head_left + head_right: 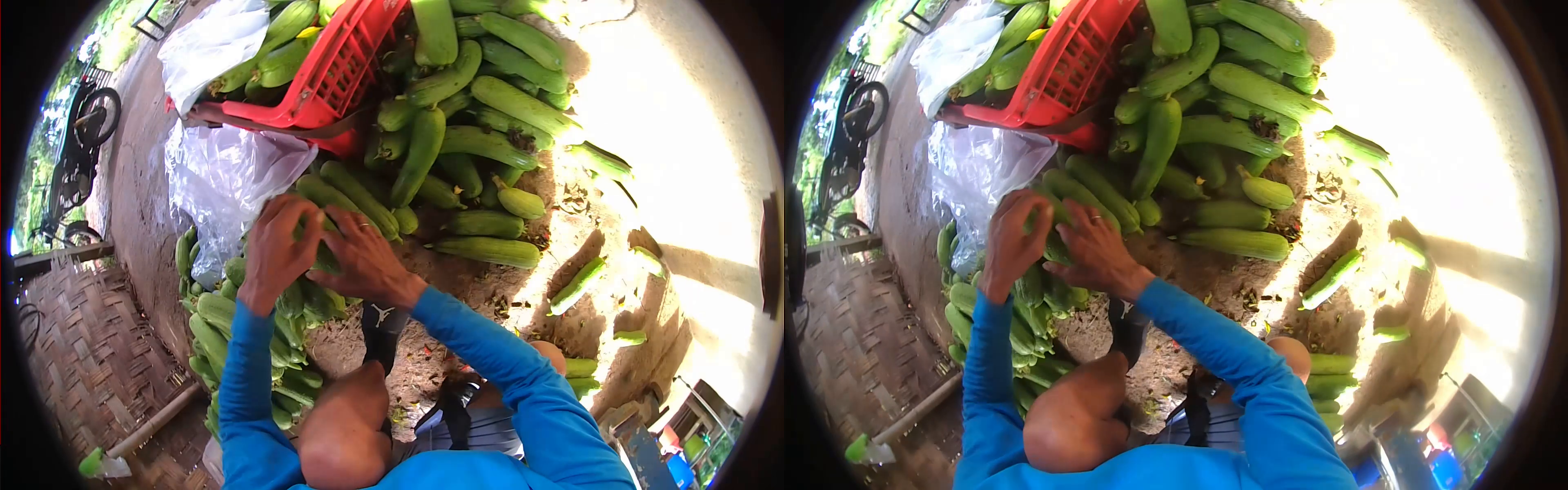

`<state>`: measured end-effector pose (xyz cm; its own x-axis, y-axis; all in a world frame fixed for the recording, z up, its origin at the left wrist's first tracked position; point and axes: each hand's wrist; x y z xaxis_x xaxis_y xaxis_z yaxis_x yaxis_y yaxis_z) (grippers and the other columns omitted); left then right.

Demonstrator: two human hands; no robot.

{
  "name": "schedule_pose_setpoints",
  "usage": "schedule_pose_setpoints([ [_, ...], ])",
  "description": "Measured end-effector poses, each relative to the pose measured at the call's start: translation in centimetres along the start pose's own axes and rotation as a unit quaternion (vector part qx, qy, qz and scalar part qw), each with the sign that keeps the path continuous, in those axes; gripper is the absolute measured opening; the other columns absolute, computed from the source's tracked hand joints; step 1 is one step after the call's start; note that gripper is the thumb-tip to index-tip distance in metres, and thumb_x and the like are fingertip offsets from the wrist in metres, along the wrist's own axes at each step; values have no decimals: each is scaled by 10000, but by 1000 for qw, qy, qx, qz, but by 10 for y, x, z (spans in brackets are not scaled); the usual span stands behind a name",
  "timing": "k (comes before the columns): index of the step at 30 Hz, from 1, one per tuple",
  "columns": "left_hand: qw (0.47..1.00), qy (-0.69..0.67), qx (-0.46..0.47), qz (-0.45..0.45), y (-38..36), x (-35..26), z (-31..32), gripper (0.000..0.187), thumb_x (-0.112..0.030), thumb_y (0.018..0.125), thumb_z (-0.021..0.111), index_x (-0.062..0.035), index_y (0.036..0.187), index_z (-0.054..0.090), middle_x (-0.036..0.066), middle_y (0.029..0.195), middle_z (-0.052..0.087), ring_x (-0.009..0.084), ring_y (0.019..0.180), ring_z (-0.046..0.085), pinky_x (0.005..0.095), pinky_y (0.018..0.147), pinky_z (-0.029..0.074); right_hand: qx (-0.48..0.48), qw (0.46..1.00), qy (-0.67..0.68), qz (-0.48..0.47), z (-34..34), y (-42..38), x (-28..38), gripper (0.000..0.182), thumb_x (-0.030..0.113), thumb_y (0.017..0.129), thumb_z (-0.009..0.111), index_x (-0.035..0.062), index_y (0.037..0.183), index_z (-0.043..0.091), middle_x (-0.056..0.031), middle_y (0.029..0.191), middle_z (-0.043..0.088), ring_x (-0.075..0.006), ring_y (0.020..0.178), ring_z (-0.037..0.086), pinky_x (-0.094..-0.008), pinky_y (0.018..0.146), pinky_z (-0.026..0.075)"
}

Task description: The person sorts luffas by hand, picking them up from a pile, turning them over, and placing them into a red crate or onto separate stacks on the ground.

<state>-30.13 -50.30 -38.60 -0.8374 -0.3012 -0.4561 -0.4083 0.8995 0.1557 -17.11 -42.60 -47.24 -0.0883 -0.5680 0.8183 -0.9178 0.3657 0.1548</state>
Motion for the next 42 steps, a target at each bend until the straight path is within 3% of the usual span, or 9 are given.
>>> schedule_pose_setpoints([
  [8,977,67,201,-23,98,-7,147,419,-407,829,652,3,914,661,233,836,664,417,835,648,498,708,501,-99,939,172,281,-78,-37,-142,570,439,850,625,43,1254,563,-219,1207,550,-328,1095,550,-401,891,484],
  [10,972,57,216,-72,106,-7,176,557,-511,795,640,7,998,614,261,928,651,431,917,636,514,788,516,-144,824,449,315,-95,-43,-132,588,461,876,597,45,1288,549,-181,1223,564,-260,1096,552,-378,890,482],
  [12,976,48,196,-84,94,-2,186,589,-504,789,638,18,1056,583,263,950,650,450,923,629,512,789,512,-52,833,467,294,-113,-37,-132,636,458,889,605,108,1399,458,-117,1467,280,-264,1227,466,-406,998,428],
  [20,958,-242,157,-12,68,-27,175,537,-363,784,630,30,1126,498,185,874,672,403,885,650,416,756,505,-54,869,414,266,-99,0,-154,575,403,867,667,30,1289,553,-81,1235,588,-161,1079,577,-274,892,462],
  [23,888,-281,355,-81,87,-44,152,432,-260,813,640,16,1130,540,151,1058,644,273,997,637,374,834,483,-9,897,429,110,-124,-43,-167,584,362,855,692,37,1312,527,-92,1208,593,-157,1049,586,-295,875,478],
  [26,941,-194,273,-58,103,-53,148,449,-223,805,616,-24,1180,467,170,1023,636,324,914,625,415,783,484,-69,712,624,314,-147,-82,-161,559,332,834,713,50,1279,526,-97,1119,601,-173,980,602,-322,831,497],
  [29,990,-70,94,81,128,-49,190,463,-271,795,633,-45,1170,484,170,1120,588,344,1023,577,474,825,471,-136,660,615,410,-184,-110,-143,513,373,823,712,82,1207,536,-97,1057,596,-195,909,609,-334,786,509],
  [35,974,154,23,166,153,-51,250,701,-424,675,695,-76,1244,481,178,1146,552,407,1078,512,582,836,429,-206,653,609,400,-196,-161,-157,710,692,760,598,39,1035,622,-111,873,656,-211,650,611,-319,591,511],
  [42,960,97,243,96,115,-80,218,654,-447,636,742,-20,1112,606,168,1057,600,350,979,583,487,812,480,-184,659,636,357,-193,-178,-167,844,729,786,525,-9,1197,542,-135,973,647,-202,660,605,-316,592,505],
])
Point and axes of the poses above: each hand's wrist, its own y-axis towards the middle knuckle, its own z-axis out of the palm, x = y × z
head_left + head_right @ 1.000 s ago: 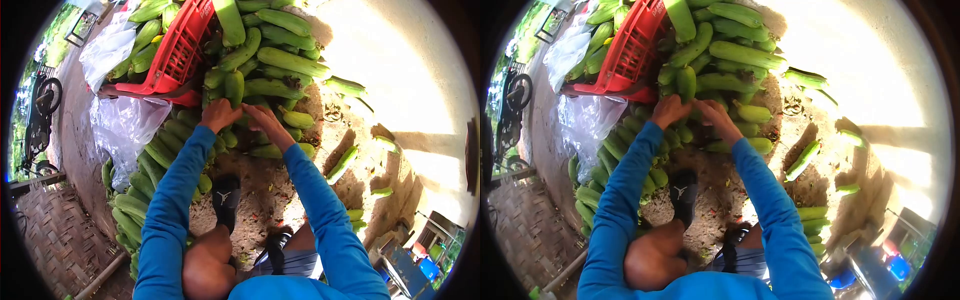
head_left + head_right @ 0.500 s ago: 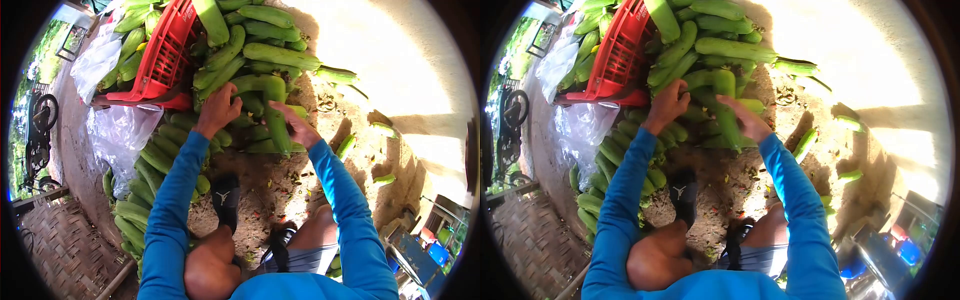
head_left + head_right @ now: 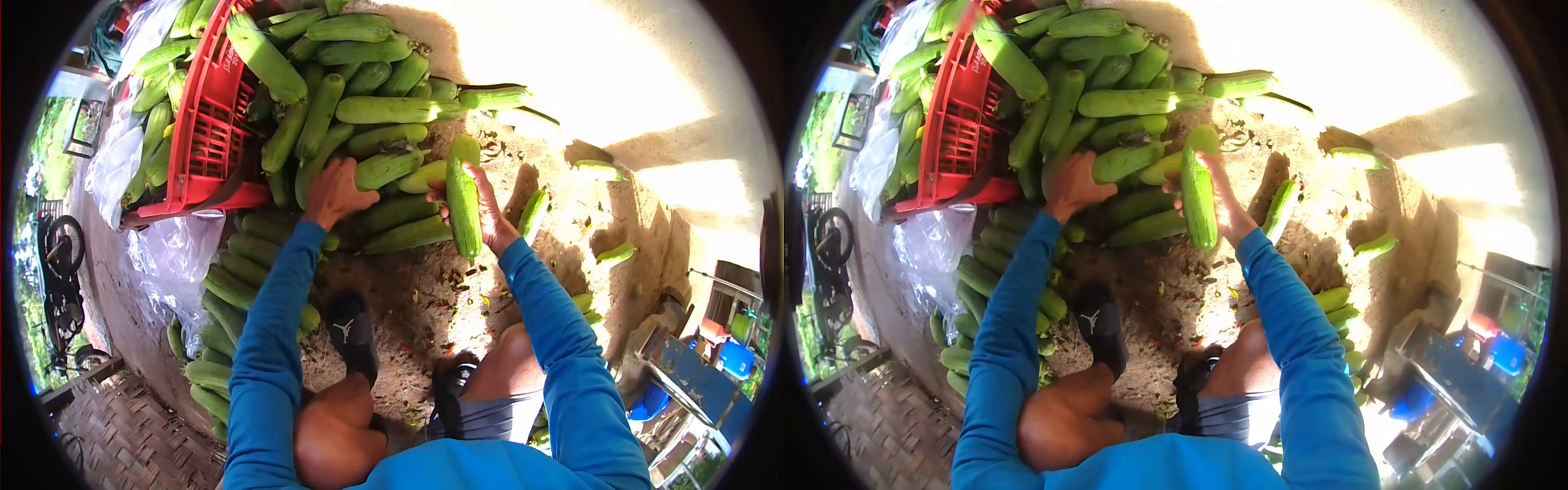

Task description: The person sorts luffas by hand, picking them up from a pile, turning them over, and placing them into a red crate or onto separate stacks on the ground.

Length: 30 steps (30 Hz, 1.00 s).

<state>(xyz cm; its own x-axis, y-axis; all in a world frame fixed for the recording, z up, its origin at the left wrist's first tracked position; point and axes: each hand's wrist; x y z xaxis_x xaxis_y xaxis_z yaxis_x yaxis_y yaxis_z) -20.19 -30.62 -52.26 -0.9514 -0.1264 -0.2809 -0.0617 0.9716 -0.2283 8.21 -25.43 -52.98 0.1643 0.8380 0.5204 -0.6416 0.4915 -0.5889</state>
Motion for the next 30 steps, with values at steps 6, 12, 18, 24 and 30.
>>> schedule_pose_setpoints([
  [6,786,-594,80,-152,-69,-33,24,427,-260,762,743,-13,1075,590,68,847,629,228,735,637,357,661,535,85,994,21,60,13,-1,-12,851,670,782,539,19,1327,484,-147,1219,591,-282,923,634,-393,756,506],
  [12,600,-770,81,-201,-93,-56,27,463,-235,837,717,-10,1202,544,107,1038,642,185,780,650,305,672,544,76,992,58,87,33,6,-35,719,543,762,646,84,1292,486,-147,1201,570,-357,1062,573,-516,879,461],
  [18,809,-560,-18,-176,-123,-43,26,532,-285,864,692,1,1271,505,118,1158,615,170,1082,554,319,957,421,1,991,88,97,67,3,-40,593,424,780,685,97,1239,500,-113,1123,589,-307,1024,571,-498,926,458],
  [24,826,-525,23,-203,-172,-37,-43,671,-448,906,590,44,1334,435,151,1217,587,190,1098,551,331,949,435,133,978,35,156,115,-4,-52,563,433,815,648,69,1224,519,-101,1095,617,-267,1012,597,-425,920,476],
  [30,774,-566,-151,-239,-249,-19,-89,670,-457,892,604,42,1317,466,143,1191,587,201,1060,567,349,919,459,273,939,-101,186,199,-5,-58,559,422,859,607,32,1249,513,-107,1117,600,-223,967,608,-350,849,507],
])
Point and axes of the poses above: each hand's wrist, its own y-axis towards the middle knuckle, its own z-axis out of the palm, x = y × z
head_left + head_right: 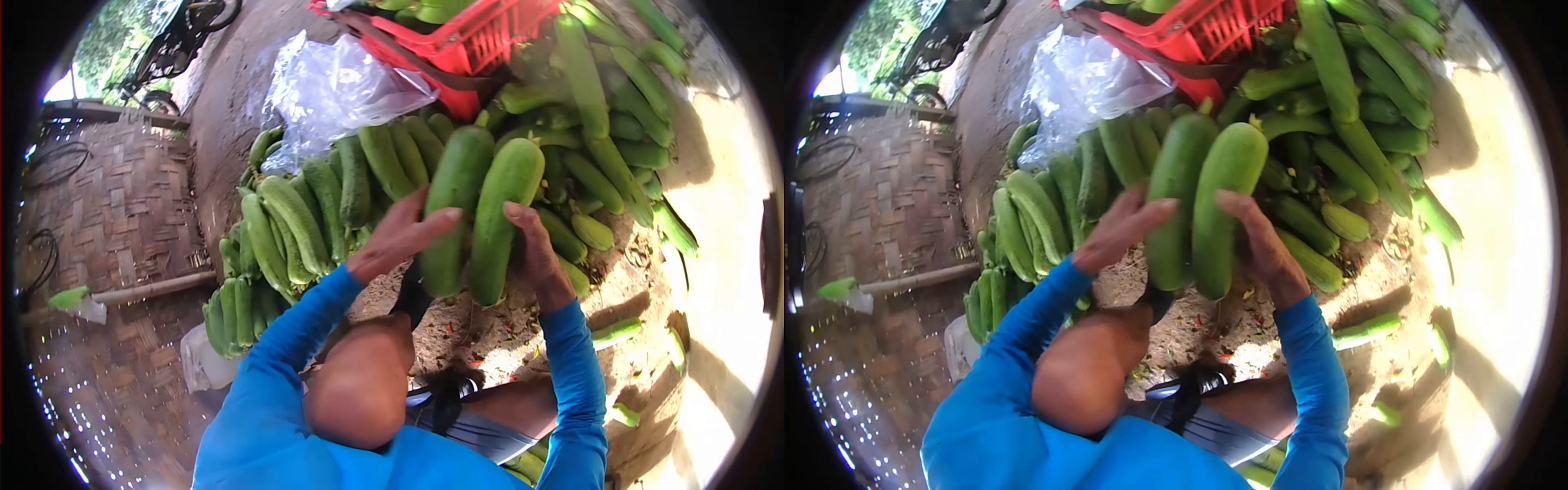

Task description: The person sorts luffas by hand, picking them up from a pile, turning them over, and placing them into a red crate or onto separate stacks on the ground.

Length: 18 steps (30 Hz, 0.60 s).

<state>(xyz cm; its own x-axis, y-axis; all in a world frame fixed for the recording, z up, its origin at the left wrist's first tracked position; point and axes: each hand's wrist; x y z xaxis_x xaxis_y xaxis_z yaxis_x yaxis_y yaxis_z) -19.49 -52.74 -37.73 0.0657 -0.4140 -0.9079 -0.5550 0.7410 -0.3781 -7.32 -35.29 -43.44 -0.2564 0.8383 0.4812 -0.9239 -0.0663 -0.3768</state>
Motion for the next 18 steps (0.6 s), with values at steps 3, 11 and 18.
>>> schedule_pose_setpoints([
  [3,995,-24,-99,3,-37,-19,-48,619,-447,916,577,40,1291,496,110,1151,600,168,1009,576,321,887,469,56,996,-57,28,27,18,-4,546,424,878,573,12,1234,531,-106,1063,616,-202,906,619,-329,804,518],
  [11,839,415,-280,-213,-56,13,-138,567,-496,902,570,35,1101,589,195,809,665,327,719,664,427,698,519,10,975,-218,54,41,57,-24,523,439,906,596,13,1205,550,-36,957,588,-99,819,562,-254,716,467],
  [18,795,515,-283,-153,-43,25,-118,631,-556,858,568,31,1089,569,272,816,656,428,797,660,510,687,512,-24,962,-265,69,38,63,-36,471,418,919,592,30,1184,561,16,880,578,-73,743,545,-243,659,454],
])
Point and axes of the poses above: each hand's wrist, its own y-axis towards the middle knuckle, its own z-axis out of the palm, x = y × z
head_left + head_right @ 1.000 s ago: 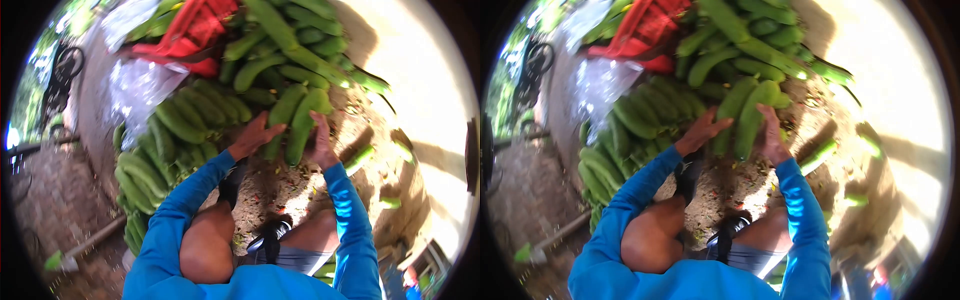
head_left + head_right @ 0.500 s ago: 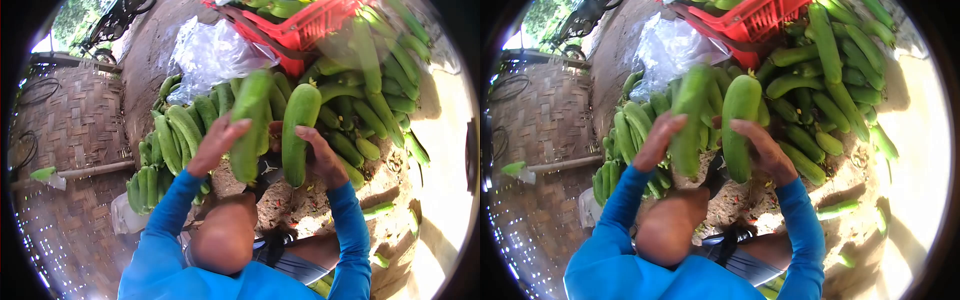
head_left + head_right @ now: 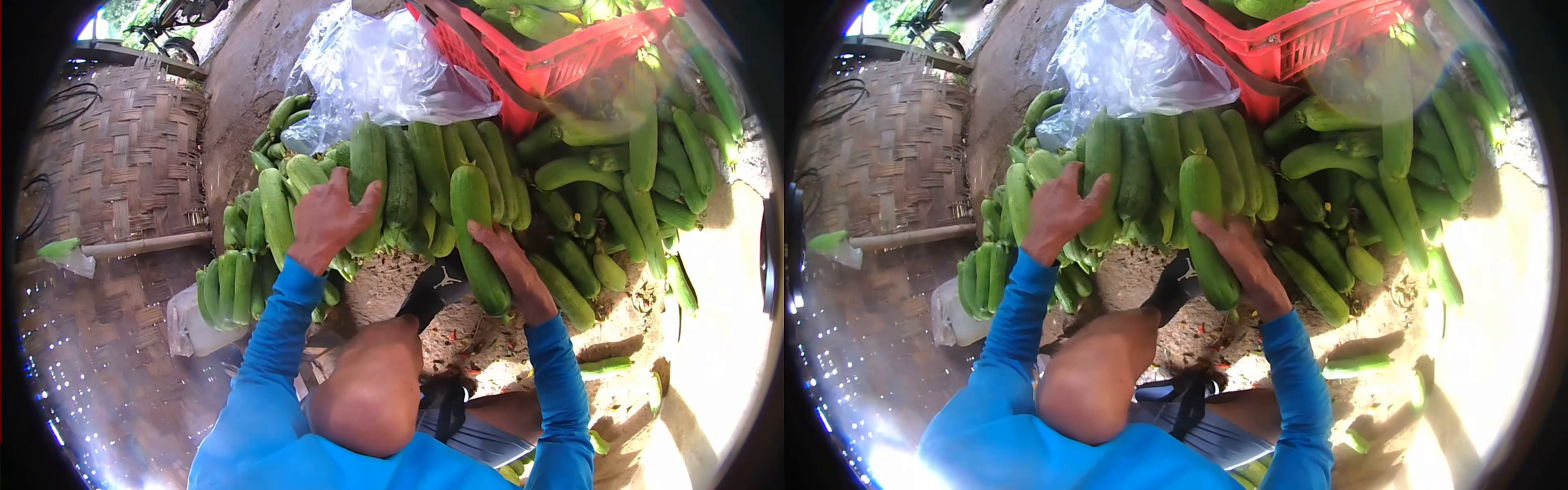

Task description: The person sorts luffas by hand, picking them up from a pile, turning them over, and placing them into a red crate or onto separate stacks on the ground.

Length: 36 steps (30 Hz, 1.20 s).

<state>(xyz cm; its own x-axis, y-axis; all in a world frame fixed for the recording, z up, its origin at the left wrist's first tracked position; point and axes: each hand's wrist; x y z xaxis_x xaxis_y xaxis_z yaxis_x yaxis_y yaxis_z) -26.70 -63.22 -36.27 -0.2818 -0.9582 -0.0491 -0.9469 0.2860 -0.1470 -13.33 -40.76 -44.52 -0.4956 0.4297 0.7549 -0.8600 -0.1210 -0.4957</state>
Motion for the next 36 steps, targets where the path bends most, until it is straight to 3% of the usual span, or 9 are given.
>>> schedule_pose_setpoints([
  [3,997,-5,-72,6,-9,-5,-15,572,-496,867,604,22,1108,580,231,774,654,371,724,665,458,636,513,-2,996,82,29,4,-8,12,471,442,952,540,47,1206,564,18,907,586,-70,761,554,-231,670,466],
  [8,911,-397,86,64,-41,-29,-25,461,-320,891,668,44,1152,559,116,764,638,162,679,621,318,607,494,105,977,185,-33,29,0,30,664,541,987,366,22,1399,413,-64,1263,540,-127,1017,546,-274,865,461],
  [12,895,-430,90,75,-49,-41,-14,485,-324,910,640,47,1199,525,93,893,650,143,796,625,312,658,509,131,982,112,-80,58,5,40,719,561,999,278,22,1473,304,-68,1416,428,-168,1111,480,-318,944,429],
  [16,760,-635,129,-52,-57,-16,-19,506,-339,933,521,7,1301,482,84,1044,636,139,897,598,268,791,492,204,971,88,-94,70,-2,47,716,535,998,297,29,1502,245,-63,1470,366,-197,1108,450,-388,913,459],
  [18,621,-741,185,-177,-68,9,-14,507,-359,925,523,-1,1284,510,75,1060,639,144,885,619,267,788,505,231,962,109,-93,69,-6,47,673,515,1001,297,35,1472,327,-71,1478,356,-213,1123,447,-405,891,471],
  [21,680,-704,90,-183,-71,33,-34,479,-374,917,565,-4,1221,544,74,1016,636,136,817,622,265,724,517,196,974,30,-106,50,-13,43,565,489,1005,358,64,1336,529,-69,1365,455,-192,1108,465,-350,899,466],
  [26,805,-580,-13,-125,-58,71,-46,517,-411,900,606,21,1174,537,91,935,628,157,784,618,291,702,510,26,995,-83,-49,7,-15,21,512,475,985,421,48,1225,575,-50,1251,556,-144,1005,521,-294,819,452],
  [29,954,-272,-13,-127,-39,73,-40,615,-430,865,640,50,1211,471,210,933,643,279,840,647,381,786,512,-18,996,-83,-36,-2,-14,4,468,446,962,494,42,1175,593,-31,1160,588,-120,964,522,-267,782,439],
  [36,980,-95,-172,27,-25,46,17,700,-389,851,661,50,1318,380,274,999,643,398,912,645,446,794,503,-16,998,-54,-34,-7,-31,-7,439,424,924,567,39,1132,603,-18,1063,605,-100,905,525,-251,767,430],
])
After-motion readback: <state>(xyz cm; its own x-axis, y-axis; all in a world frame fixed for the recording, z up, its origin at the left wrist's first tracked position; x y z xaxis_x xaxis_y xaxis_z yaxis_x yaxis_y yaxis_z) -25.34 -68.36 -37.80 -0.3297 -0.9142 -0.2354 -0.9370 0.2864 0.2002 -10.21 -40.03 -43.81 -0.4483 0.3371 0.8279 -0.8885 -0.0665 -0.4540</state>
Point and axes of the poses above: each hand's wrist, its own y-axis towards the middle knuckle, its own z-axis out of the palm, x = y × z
